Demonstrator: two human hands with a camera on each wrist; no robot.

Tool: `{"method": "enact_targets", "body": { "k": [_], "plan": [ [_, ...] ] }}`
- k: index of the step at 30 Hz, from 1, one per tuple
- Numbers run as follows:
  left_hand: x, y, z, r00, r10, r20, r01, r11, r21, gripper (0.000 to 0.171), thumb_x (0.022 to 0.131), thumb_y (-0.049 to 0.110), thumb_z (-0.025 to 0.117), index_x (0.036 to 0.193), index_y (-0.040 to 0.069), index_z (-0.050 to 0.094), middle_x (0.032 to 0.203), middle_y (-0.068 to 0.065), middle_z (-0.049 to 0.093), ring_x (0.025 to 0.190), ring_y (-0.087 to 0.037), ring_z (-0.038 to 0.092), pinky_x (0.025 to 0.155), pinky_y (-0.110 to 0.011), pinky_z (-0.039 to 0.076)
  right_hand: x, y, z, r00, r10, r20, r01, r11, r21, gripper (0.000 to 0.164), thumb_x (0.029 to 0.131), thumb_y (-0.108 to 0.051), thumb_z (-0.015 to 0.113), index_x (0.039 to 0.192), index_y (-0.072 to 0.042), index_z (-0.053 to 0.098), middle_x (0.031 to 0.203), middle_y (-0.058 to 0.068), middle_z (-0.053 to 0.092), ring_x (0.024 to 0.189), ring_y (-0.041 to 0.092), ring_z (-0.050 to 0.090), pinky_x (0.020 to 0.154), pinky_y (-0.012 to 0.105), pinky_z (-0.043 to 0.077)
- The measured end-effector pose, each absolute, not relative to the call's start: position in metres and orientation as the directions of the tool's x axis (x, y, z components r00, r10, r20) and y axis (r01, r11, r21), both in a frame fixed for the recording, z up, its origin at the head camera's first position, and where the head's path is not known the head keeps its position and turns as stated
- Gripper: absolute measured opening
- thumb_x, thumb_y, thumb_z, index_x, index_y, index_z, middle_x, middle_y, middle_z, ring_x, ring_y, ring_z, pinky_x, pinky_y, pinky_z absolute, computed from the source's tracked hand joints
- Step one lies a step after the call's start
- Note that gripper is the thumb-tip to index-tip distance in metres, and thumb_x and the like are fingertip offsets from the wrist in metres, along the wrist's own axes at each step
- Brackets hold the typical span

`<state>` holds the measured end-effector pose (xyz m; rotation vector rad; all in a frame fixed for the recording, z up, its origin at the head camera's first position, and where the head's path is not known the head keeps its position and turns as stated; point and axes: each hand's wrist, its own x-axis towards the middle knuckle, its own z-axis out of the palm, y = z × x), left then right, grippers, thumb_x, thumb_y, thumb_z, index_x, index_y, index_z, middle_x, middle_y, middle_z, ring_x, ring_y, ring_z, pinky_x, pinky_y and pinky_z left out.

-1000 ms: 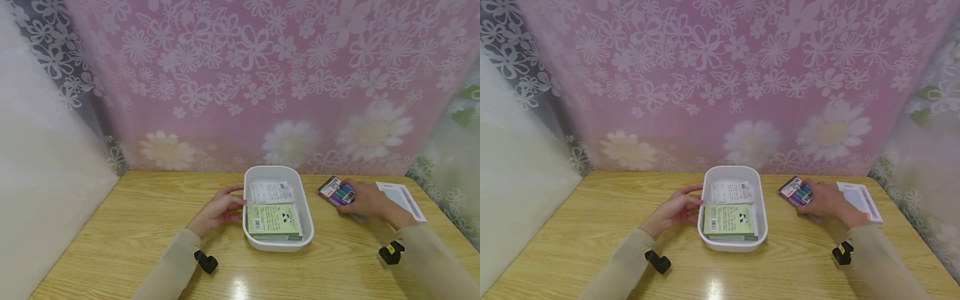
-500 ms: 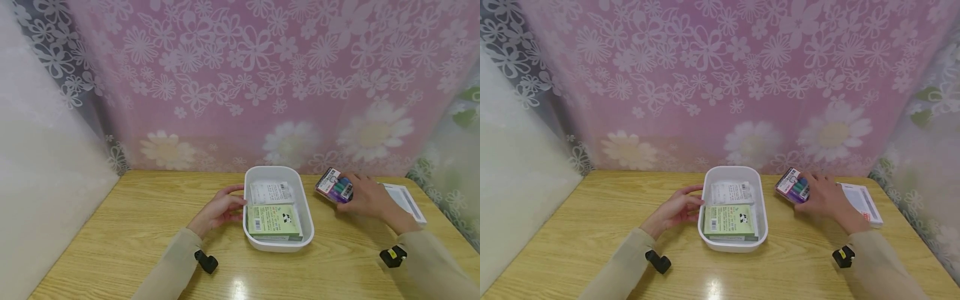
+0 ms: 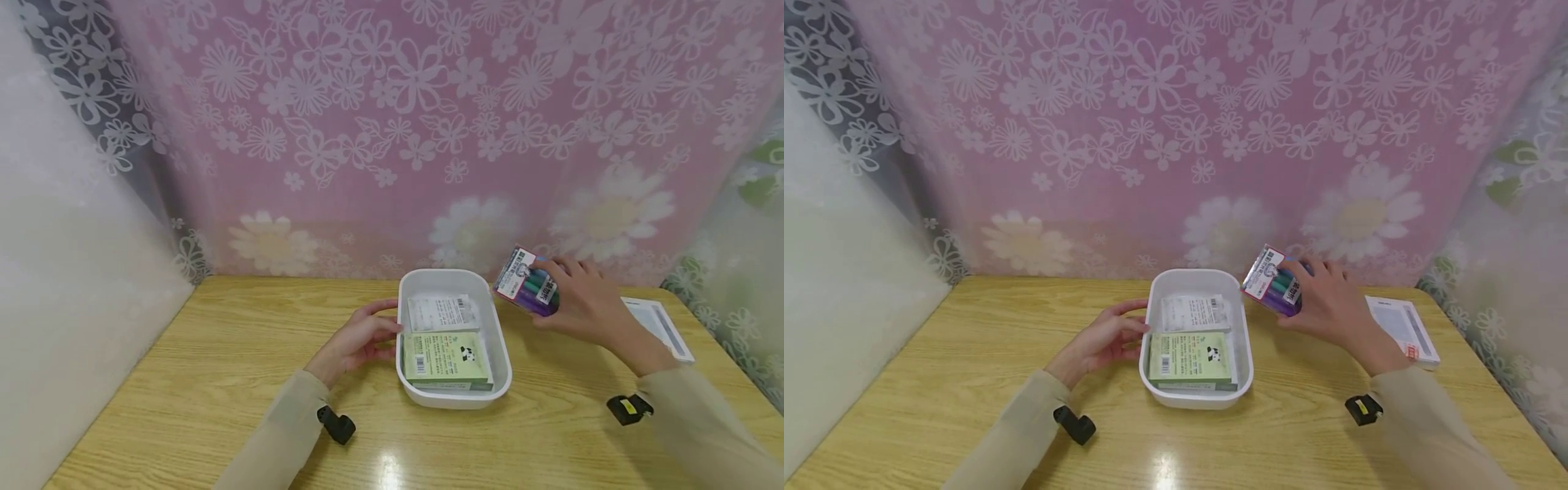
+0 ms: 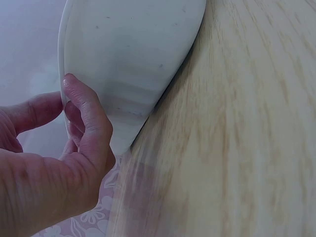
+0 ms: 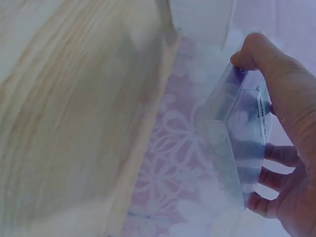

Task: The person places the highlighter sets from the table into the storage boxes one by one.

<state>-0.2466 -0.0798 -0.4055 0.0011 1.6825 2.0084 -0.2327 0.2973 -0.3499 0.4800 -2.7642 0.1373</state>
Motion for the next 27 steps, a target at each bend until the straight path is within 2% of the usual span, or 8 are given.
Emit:
{"method": "enact_targets", "body": {
  "k": [7,14,27],
  "plan": [
    [-0.246,-0.079,-0.405,-0.863,0.390,-0.321,-0.388,-0.107,0.915,0.066,0.093,0.003,0.062,0.154,0.012,0.040,0.144,-0.022,0.059,0.095,-0.014,0.069,0.069,-0.029,0.056,-0.235,0.279,-0.339,-0.826,-0.385,0.412,-0.420,0.908,0.006,0.088,0.067,-0.043,0.090,0.141,-0.014,0.052,0.139,0.022,0.050,0.117,0.053,0.050,0.089,0.073,0.041],
    [-0.245,-0.079,-0.404,-0.864,0.389,-0.320,-0.388,-0.107,0.916,0.065,0.093,0.003,0.062,0.154,0.012,0.041,0.143,-0.022,0.060,0.094,-0.013,0.069,0.068,-0.029,0.057,-0.239,0.256,-0.327,-0.813,-0.419,0.403,-0.442,0.896,0.039,0.087,0.069,-0.046,0.088,0.143,-0.016,0.052,0.140,0.023,0.051,0.123,0.051,0.049,0.093,0.072,0.043],
    [-0.246,-0.080,-0.404,-0.860,0.404,-0.311,-0.379,-0.099,0.920,0.065,0.094,0.003,0.061,0.155,0.012,0.040,0.145,-0.022,0.058,0.099,-0.015,0.069,0.070,-0.030,0.057,-0.251,0.223,-0.323,-0.759,-0.510,0.405,-0.525,0.847,0.083,0.083,0.071,-0.046,0.086,0.141,-0.019,0.052,0.142,0.021,0.052,0.120,0.048,0.052,0.090,0.068,0.047]
  ]
}}
